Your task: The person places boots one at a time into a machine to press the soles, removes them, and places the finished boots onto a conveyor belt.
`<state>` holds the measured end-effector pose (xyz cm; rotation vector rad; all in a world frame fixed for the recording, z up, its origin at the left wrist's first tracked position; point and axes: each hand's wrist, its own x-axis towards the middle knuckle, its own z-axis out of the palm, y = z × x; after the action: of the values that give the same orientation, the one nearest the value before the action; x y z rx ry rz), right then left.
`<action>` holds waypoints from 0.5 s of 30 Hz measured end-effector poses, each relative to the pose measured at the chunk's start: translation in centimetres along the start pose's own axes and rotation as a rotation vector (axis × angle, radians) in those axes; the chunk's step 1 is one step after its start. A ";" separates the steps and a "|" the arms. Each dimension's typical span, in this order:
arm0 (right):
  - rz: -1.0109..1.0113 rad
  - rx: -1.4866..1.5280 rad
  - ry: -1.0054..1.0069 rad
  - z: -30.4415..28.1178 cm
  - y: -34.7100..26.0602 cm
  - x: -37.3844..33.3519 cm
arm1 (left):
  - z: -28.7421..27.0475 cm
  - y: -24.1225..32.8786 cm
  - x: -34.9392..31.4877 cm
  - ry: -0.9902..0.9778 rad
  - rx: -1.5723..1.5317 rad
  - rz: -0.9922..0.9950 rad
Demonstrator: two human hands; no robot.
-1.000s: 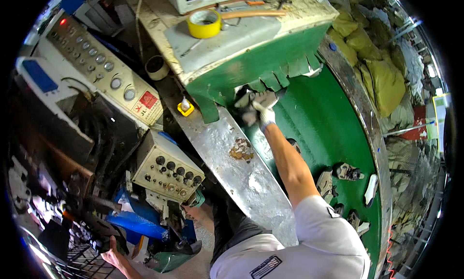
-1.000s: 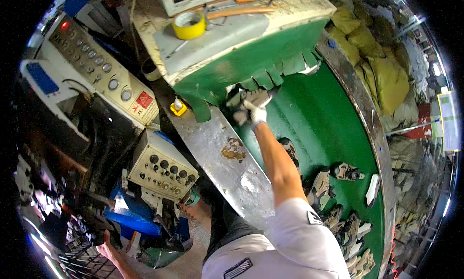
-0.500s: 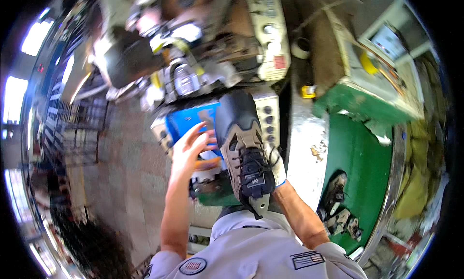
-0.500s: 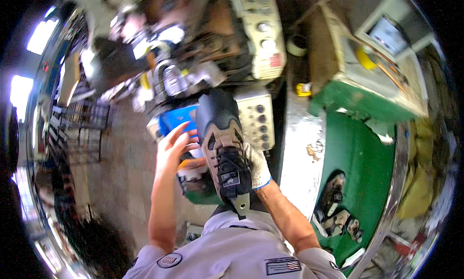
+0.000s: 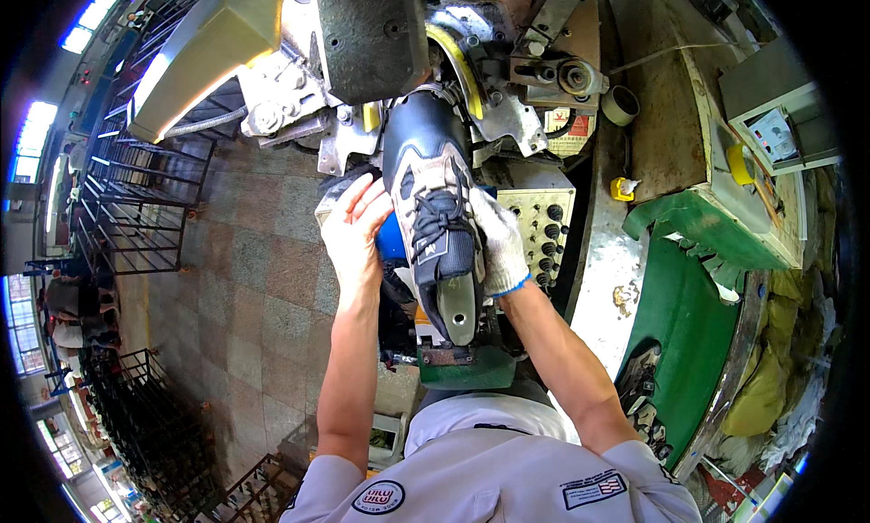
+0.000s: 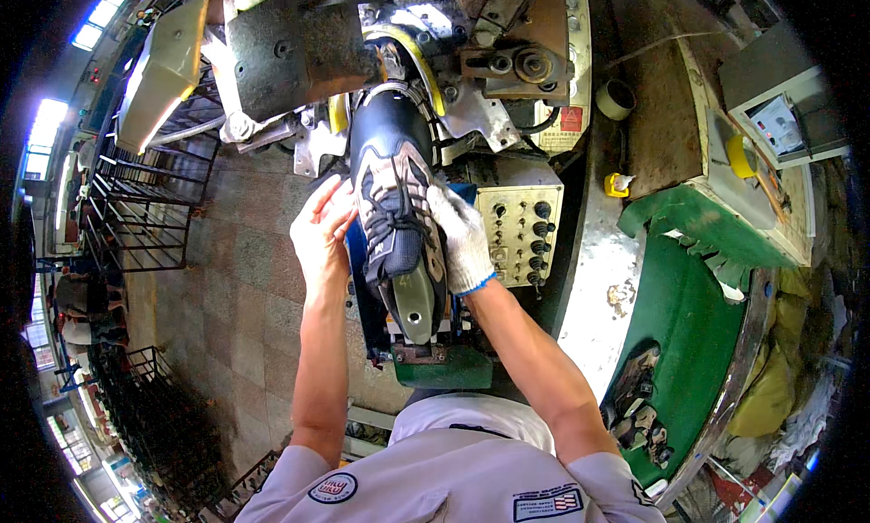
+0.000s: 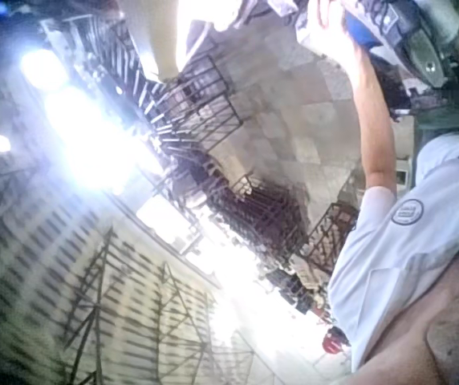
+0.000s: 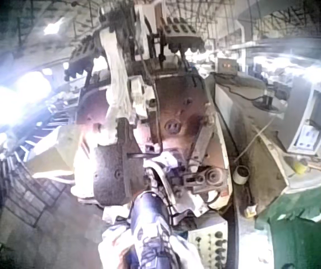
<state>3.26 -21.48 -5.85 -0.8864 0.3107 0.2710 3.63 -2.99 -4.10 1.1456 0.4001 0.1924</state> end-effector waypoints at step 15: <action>-0.036 0.190 0.037 0.2 3.2 3.8 | 0.6 -4.0 0.5 -0.119 0.162 -0.337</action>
<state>5.60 -18.97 -9.44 -0.7091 0.3483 0.1888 4.15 -4.94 -7.68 1.2224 0.5025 -0.2051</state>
